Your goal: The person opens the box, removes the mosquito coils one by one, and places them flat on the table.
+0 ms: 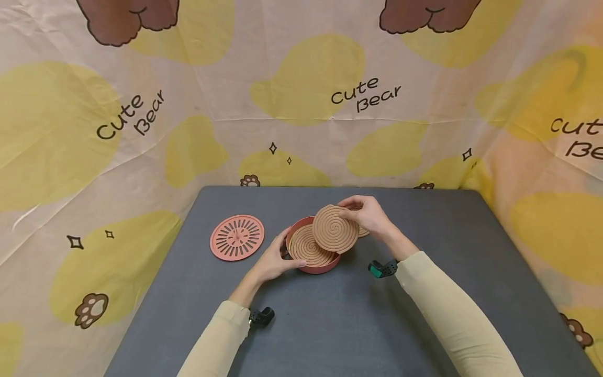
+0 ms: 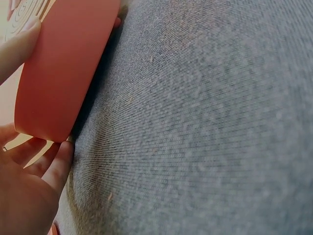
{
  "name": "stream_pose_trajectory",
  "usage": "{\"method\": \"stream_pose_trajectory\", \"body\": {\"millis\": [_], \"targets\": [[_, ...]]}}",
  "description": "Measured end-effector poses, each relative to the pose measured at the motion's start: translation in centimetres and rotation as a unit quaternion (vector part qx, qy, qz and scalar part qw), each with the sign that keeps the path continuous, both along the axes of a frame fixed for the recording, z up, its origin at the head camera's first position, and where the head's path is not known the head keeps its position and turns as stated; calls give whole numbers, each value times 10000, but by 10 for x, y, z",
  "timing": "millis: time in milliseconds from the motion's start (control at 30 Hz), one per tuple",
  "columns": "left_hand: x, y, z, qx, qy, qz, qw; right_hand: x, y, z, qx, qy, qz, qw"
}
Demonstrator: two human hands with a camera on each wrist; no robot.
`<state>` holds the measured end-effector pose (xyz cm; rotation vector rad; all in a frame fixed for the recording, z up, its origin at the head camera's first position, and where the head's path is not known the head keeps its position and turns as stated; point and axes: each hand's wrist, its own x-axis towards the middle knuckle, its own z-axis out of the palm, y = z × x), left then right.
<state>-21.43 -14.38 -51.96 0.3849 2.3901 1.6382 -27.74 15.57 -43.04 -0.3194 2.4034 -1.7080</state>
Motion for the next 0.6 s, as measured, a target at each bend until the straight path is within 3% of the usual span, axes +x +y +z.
{"method": "stream_pose_trajectory", "body": {"millis": [33,600], "targets": [[-2,-1,-6,-39,29,23,10000,0,2,0,-60,-44,-37,10000],[-3,-2,-5,-118,24,19,9999,-5,50,-5,-238,-130,-625,9977]]}}
